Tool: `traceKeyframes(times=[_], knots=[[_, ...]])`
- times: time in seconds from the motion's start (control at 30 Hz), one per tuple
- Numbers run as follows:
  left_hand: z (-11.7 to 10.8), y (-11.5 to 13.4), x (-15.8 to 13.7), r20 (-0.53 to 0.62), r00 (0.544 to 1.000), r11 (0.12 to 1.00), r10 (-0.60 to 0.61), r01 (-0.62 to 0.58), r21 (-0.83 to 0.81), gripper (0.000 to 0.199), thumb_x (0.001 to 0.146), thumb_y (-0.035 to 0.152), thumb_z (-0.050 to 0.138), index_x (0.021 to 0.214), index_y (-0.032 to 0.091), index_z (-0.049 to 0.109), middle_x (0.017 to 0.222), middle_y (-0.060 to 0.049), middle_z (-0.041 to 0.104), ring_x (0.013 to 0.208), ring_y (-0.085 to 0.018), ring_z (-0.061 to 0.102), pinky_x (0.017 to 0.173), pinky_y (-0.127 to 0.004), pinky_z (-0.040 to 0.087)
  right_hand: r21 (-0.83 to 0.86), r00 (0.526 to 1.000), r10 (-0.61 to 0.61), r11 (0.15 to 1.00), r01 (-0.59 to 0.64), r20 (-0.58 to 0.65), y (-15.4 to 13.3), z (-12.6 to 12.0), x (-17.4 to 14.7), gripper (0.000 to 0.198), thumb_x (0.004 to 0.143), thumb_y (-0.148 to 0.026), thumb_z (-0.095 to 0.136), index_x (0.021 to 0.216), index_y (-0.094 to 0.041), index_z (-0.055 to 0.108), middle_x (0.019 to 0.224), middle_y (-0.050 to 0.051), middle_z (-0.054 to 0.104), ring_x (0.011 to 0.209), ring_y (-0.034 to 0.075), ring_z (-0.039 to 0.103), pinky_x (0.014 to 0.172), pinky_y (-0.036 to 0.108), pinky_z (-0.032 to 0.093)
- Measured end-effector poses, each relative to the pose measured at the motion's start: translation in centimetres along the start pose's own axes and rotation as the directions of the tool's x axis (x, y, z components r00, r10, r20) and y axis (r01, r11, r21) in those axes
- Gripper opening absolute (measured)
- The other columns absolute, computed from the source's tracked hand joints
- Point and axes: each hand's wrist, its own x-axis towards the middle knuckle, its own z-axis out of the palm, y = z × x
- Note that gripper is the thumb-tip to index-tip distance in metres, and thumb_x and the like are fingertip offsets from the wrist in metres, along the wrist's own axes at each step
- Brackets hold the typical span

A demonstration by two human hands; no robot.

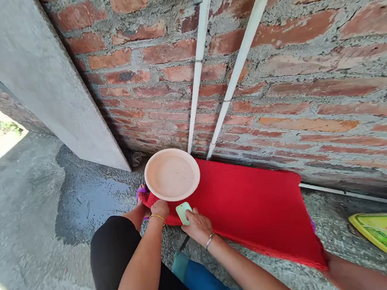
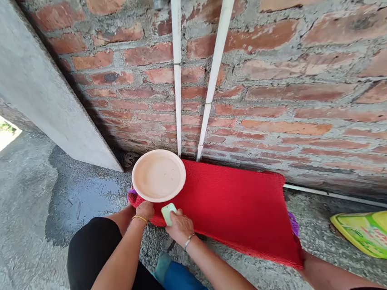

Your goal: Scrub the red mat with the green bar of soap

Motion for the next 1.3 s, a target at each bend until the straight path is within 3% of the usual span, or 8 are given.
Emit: traceKeyframes(times=[0.2,0.43,0.6,0.7,0.87,1.03,1.17,1.3], knots=[[-0.3,0.6,-1.1,0.006,1.0,0.999,0.011,-0.011,0.036,0.036,0.088,0.024,0.047,0.117,0.012,0.062,0.12,-0.015,0.066,0.11,-0.024,0.062,0.091,-0.031,0.048,0.036,0.999,-0.042,0.998,0.042,0.024,-1.5,-0.5,1.5,0.034,0.075,-0.032,0.063,0.108,-0.025,0.059,0.113,0.009,0.058,0.099,0.024,0.061,0.075,0.029,0.042],[1.9,4.4,-2.7,-0.136,0.987,0.99,0.081,-0.064,0.128,0.059,0.087,0.047,0.053,0.136,0.015,0.044,0.14,-0.019,0.048,0.128,-0.029,0.046,0.096,-0.036,0.046,0.117,0.963,0.267,0.956,-0.269,0.03,12.0,-2.5,-2.5,0.019,0.077,-0.036,0.057,0.091,-0.025,0.057,0.1,0.006,0.06,0.094,0.022,0.062,0.068,0.028,0.038],[1.2,6.7,-3.9,-0.136,0.943,0.944,0.304,-0.279,0.174,0.033,0.093,0.036,0.043,0.12,0.02,0.053,0.119,-0.013,0.062,0.113,-0.024,0.057,0.094,-0.036,0.046,0.201,0.912,0.41,0.892,-0.405,0.016,19.5,-3.3,-4.0,0.016,0.078,-0.042,0.053,0.079,-0.026,0.052,0.087,0.003,0.061,0.082,0.021,0.062,0.063,0.029,0.036],[-0.2,7.9,-4.2,-0.161,0.941,0.954,0.298,-0.3,0.013,0.028,0.094,0.031,0.037,0.111,0.022,0.058,0.1,-0.008,0.069,0.097,-0.019,0.064,0.086,-0.032,0.048,0.239,0.906,0.421,0.886,-0.398,-0.049,19.4,-4.2,-3.0,0.017,0.079,-0.044,0.052,0.08,-0.027,0.052,0.087,0.003,0.061,0.08,0.021,0.062,0.062,0.029,0.036],[-3.1,9.1,-2.6,-0.143,0.95,0.891,0.278,-0.311,-0.332,0.03,0.094,0.028,0.033,0.105,0.022,0.061,0.082,-0.002,0.071,0.073,-0.013,0.066,0.069,-0.024,0.049,0.207,0.953,0.294,0.939,-0.275,-0.066,12.7,-4.9,0.7,0.017,0.079,-0.041,0.054,0.086,-0.026,0.054,0.096,0.003,0.059,0.081,0.018,0.062,0.059,0.027,0.034],[-6.3,7.6,2.0,-0.189,0.971,0.989,0.149,-0.144,0.042,0.035,0.089,0.027,0.046,0.122,0.019,0.053,0.126,-0.013,0.06,0.113,-0.021,0.059,0.092,-0.033,0.046,0.136,0.989,0.099,0.987,-0.083,-0.113,7.5,-3.8,3.6,0.014,0.077,-0.034,0.058,0.088,-0.024,0.055,0.098,0.004,0.056,0.089,0.019,0.06,0.063,0.026,0.035],[-6.1,6.2,5.3,-0.08,0.993,0.991,0.091,-0.082,0.104,0.052,0.08,0.031,0.062,0.127,0.013,0.05,0.132,-0.021,0.053,0.121,-0.028,0.054,0.097,-0.039,0.045,0.156,0.985,0.098,0.985,-0.076,-0.139,10.4,-3.2,3.6,0.012,0.076,-0.033,0.058,0.083,-0.026,0.052,0.095,0.003,0.057,0.086,0.019,0.06,0.063,0.027,0.038],[-5.5,5.9,6.9,0.001,0.994,0.984,0.105,-0.104,0.142,0.075,0.068,0.034,0.075,0.133,0.014,0.045,0.141,-0.022,0.046,0.127,-0.032,0.048,0.103,-0.045,0.04,0.275,0.962,0.256,0.935,-0.223,-0.092,18.6,-3.4,1.6,0.013,0.075,-0.039,0.057,0.079,-0.027,0.052,0.088,0.003,0.06,0.082,0.022,0.063,0.067,0.031,0.045]])
